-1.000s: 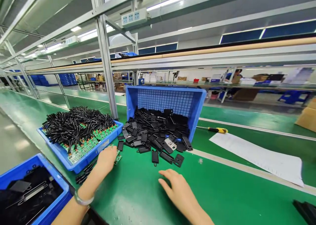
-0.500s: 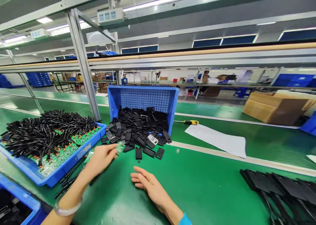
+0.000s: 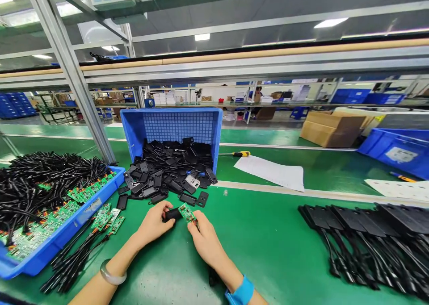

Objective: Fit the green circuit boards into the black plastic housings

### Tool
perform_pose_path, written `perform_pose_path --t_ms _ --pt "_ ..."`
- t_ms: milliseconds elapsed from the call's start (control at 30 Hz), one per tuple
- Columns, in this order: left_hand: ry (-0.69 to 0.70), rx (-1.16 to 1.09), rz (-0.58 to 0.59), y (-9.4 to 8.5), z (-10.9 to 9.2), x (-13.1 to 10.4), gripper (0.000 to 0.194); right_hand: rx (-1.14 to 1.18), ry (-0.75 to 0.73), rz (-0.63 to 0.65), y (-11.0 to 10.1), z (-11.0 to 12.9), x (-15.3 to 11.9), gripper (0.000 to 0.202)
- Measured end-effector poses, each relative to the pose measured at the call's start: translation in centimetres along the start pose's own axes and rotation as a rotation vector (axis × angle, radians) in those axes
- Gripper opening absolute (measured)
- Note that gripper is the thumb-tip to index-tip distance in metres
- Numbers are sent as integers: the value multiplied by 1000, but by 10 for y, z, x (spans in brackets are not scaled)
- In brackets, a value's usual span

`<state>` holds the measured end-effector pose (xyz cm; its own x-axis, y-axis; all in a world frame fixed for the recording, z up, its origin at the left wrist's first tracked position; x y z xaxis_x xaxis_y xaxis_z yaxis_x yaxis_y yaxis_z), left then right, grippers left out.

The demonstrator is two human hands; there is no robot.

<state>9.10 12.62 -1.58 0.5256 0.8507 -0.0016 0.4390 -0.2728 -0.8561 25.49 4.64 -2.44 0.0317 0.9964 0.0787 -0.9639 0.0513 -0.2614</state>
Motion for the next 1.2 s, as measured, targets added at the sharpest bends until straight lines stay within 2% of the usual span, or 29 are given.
perform_pose_path --t_ms 100,200,333,433,567,733,933,1100,1200 --pt "50 -532 14 6 0 -1 39 -157 -149 -35 -3 5 -2 20" --pt "63 -1000 69 9 -3 -2 41 -38 -123 -24 -4 5 -3 27" --pt "26 -1405 162 8 -11 -7 47 10 -104 -16 -5 6 -5 22" --pt "24 -1588 217 6 -16 -10 48 -42 -154 -51 -5 9 -8 22" --pt "29 -1634 231 5 -19 -12 49 -42 -212 -91 -6 11 -9 23" --pt "22 -1619 262 6 -19 -14 52 -50 -219 -79 -5 9 -9 23" --pt "34 -1606 267 9 -23 -16 53 -283 -312 -120 -4 9 -11 20" --pt "-34 -1571 132 21 -27 -14 38 -361 -379 -148 4 8 -14 20" --pt "-66 -1544 45 27 -28 -12 35 -362 -348 -133 9 6 -15 19"
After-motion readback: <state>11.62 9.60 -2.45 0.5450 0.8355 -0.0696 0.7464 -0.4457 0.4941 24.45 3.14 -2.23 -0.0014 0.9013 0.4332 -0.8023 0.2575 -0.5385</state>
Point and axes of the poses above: each hand's wrist, its own x-axis towards the middle knuckle, its own y-axis out of the palm, z = x × y, the point moved 2 cm from there along x, towards the middle knuckle, and after that the axes turned 6 degrees about z, right-handed, at the moved point
